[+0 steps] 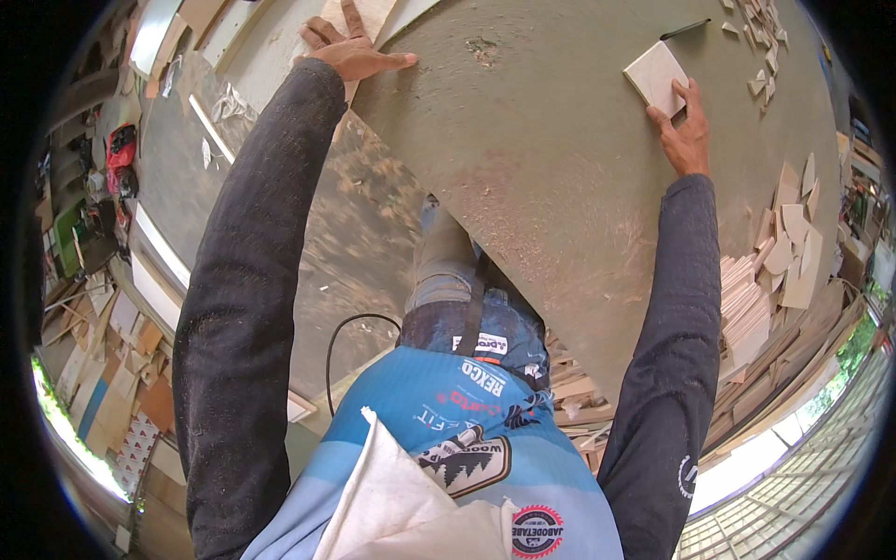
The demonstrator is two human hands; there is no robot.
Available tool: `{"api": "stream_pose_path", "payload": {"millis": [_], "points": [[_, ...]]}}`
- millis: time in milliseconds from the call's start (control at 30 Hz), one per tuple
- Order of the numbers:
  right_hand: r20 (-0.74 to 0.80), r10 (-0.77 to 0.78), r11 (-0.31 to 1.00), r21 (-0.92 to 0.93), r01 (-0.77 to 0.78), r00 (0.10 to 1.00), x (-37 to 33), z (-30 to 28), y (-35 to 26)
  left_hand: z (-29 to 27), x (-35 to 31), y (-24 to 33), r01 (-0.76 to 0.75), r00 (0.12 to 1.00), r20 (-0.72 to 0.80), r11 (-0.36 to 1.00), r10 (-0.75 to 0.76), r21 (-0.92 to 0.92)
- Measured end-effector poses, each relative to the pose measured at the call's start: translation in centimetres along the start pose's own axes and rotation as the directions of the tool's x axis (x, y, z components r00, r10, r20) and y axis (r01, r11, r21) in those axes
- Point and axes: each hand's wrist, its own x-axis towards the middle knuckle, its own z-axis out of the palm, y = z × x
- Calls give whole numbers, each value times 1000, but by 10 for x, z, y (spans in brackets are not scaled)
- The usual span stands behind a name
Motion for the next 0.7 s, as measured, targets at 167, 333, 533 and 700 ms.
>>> {"api": "stream_pose_path", "payload": {"millis": [167, 333, 533, 700], "points": [[20, -19, 1000, -21, 19, 1000, -1, 0, 3, 24, 15, -11, 42, 999, -36, 995, -39, 92], [48, -38, 997, -66, 42, 998, 0, -4, 3, 22, 9, -3, 46, 999, -31, 997, -44, 64], [44, -26, 998, -63, 29, 999, 0, -2, 4, 3, -4, 8, 76, 997, -33, 997, -75, 32], [44, 0, 998, -58, 3, 999, -1, -4, -1, 0, -7, 11, 73, 997, -32, 997, -71, 39]]}}
